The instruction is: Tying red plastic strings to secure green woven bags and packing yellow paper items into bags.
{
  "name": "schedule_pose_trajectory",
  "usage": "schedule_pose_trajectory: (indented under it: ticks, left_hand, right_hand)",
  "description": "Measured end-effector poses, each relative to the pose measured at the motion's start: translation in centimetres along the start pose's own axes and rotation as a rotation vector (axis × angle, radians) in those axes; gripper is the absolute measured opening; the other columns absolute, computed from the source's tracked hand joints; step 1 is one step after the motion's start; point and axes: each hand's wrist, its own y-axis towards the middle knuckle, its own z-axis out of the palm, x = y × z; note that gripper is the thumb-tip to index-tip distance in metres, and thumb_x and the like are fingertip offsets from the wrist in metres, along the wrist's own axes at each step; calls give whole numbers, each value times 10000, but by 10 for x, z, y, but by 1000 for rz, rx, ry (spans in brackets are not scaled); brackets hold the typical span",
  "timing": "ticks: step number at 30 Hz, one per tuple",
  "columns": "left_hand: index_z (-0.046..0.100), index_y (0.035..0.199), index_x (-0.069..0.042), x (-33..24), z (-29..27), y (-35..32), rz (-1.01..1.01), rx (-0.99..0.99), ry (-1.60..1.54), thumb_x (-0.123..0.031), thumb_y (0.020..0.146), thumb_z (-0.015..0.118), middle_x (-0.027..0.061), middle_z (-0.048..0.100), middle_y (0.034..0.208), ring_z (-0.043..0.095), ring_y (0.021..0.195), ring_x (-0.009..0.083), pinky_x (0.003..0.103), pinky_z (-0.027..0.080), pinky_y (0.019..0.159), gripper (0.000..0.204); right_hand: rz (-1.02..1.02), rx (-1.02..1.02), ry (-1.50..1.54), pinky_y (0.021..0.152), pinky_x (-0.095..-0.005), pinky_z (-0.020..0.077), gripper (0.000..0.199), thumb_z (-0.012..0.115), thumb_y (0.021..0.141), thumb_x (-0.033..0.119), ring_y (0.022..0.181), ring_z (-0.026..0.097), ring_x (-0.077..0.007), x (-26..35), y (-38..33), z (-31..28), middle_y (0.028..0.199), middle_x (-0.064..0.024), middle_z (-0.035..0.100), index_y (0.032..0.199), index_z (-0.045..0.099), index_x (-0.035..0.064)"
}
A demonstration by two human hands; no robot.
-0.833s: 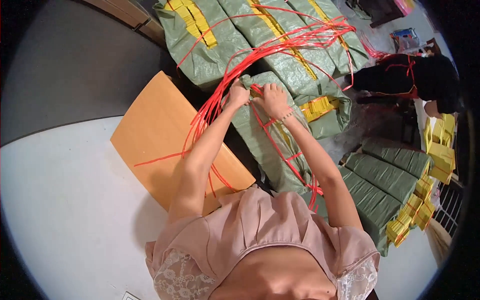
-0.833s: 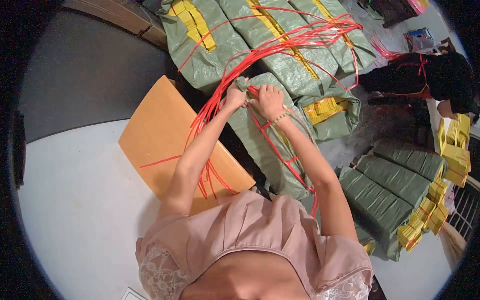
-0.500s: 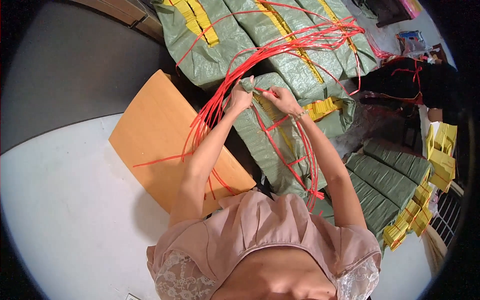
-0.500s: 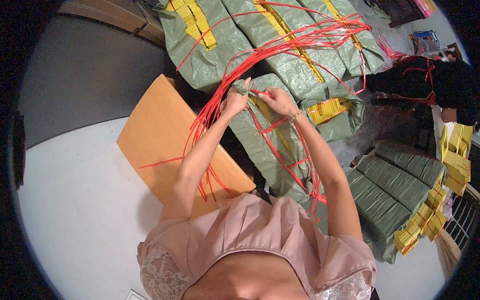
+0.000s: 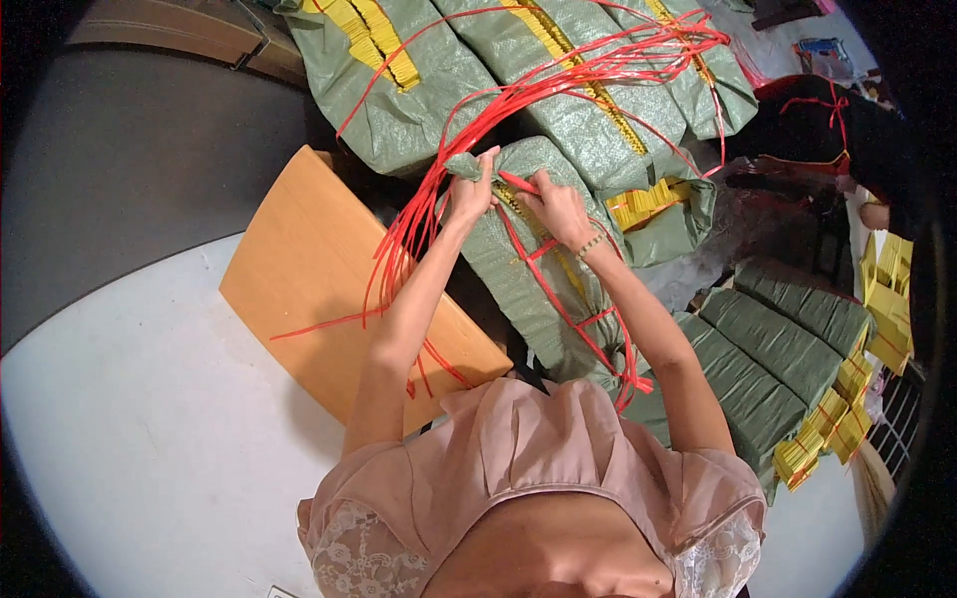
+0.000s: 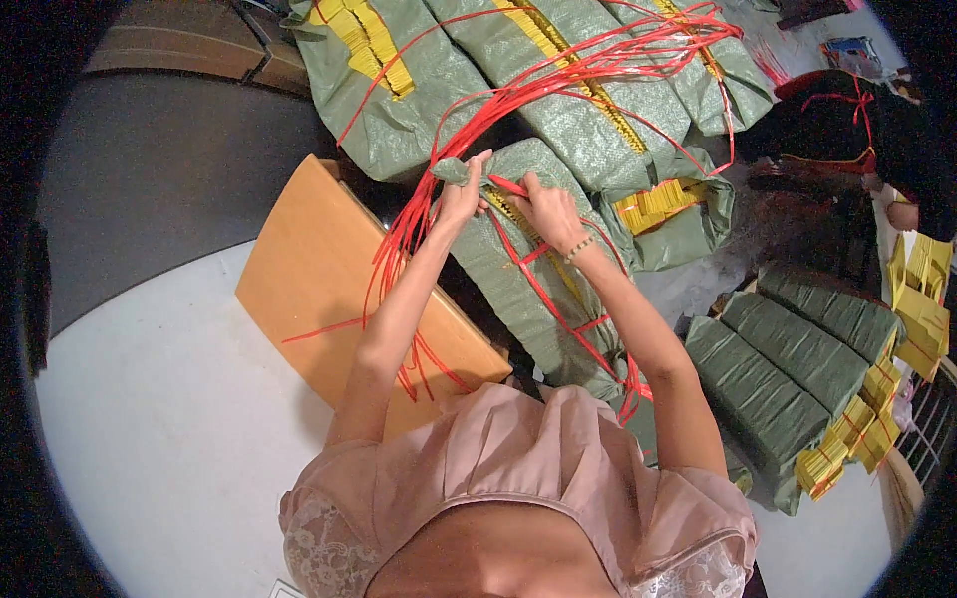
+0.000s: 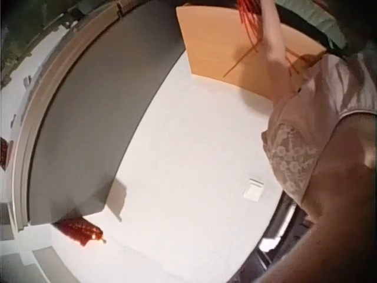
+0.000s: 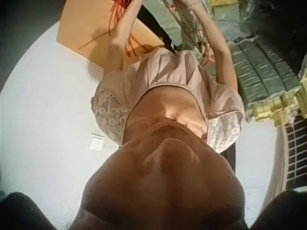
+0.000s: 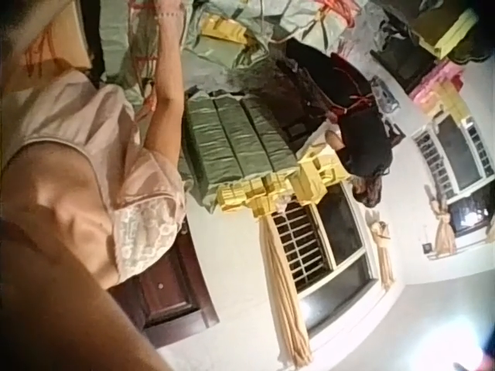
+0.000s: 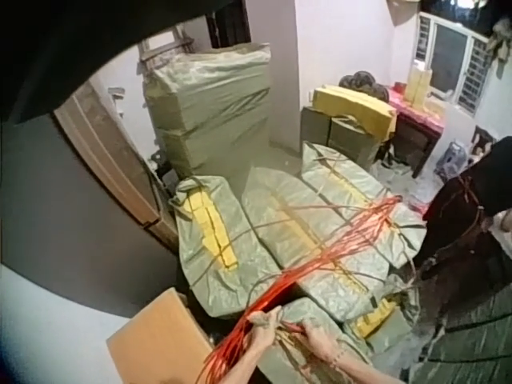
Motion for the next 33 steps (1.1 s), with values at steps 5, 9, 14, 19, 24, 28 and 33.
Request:
schedule_pose_trajectory:
  ticks: [5, 9, 14, 19, 24, 28, 33]
  left_hand:
    - [609, 1109, -119, 0, 10, 2, -25, -145, 14, -358, 950, 379, 32, 648, 819, 527, 426, 106, 259, 437, 410, 368]
    - [631, 1051, -128, 2, 13, 2, -49, -194, 29, -343, 944, 401, 34, 635, 726, 528, 418, 123, 282, 430, 420, 332]
    - [635, 1011, -137, 4, 22, 7, -54, -291, 129, -326, 935, 427, 41, 586, 589, 529, 404, 141, 302, 410, 418, 291]
    - [605, 1034, -90, -1, -1, 7, -91, -7, -207, -223, 897, 548, 62, 618, 771, 614, 528, 134, 256, 529, 479, 199]
    - [611, 971, -31, -1, -38, 21, -230, 368, -342, -202, 818, 667, 56, 630, 832, 627, 604, 121, 246, 533, 521, 236]
    - [631, 793, -47, -15, -49, 31, -111, 643, -10, -148, 723, 747, 21, 620, 787, 604, 629, 105, 224, 507, 588, 169]
    - [600, 729, -44, -31, -54, 39, 441, 780, 433, -152, 591, 811, 28, 534, 722, 530, 718, 146, 300, 412, 663, 274]
  right_hand:
    - [-44, 84, -209, 530, -475, 487, 224, 526, 830, 245, 596, 602, -388, 1, 4, -1, 596, -208, 581, 887, 479, 34]
    - [-190, 186, -203, 529, -490, 478, 203, 520, 817, 218, 569, 589, -390, -1, 1, -6, 567, -203, 562, 841, 489, 19]
    - [-289, 162, -183, 522, -491, 470, 188, 515, 810, 201, 537, 576, -389, 1, -3, -9, 543, -204, 545, 830, 487, 16]
    - [-234, 265, -290, 548, -470, 491, 206, 494, 823, 220, 575, 605, -367, 6, 2, -12, 587, -193, 584, 823, 525, 16]
    - [-239, 264, -286, 541, -462, 493, 190, 482, 817, 199, 572, 608, -357, 7, 2, -13, 593, -192, 589, 804, 541, 18]
    - [-211, 272, -294, 535, -462, 491, 174, 478, 808, 181, 571, 607, -359, 7, 2, -12, 593, -191, 587, 792, 543, 20]
    - [-221, 267, -286, 524, -466, 486, 181, 484, 811, 191, 566, 603, -361, 6, 1, -11, 586, -187, 581, 793, 539, 19]
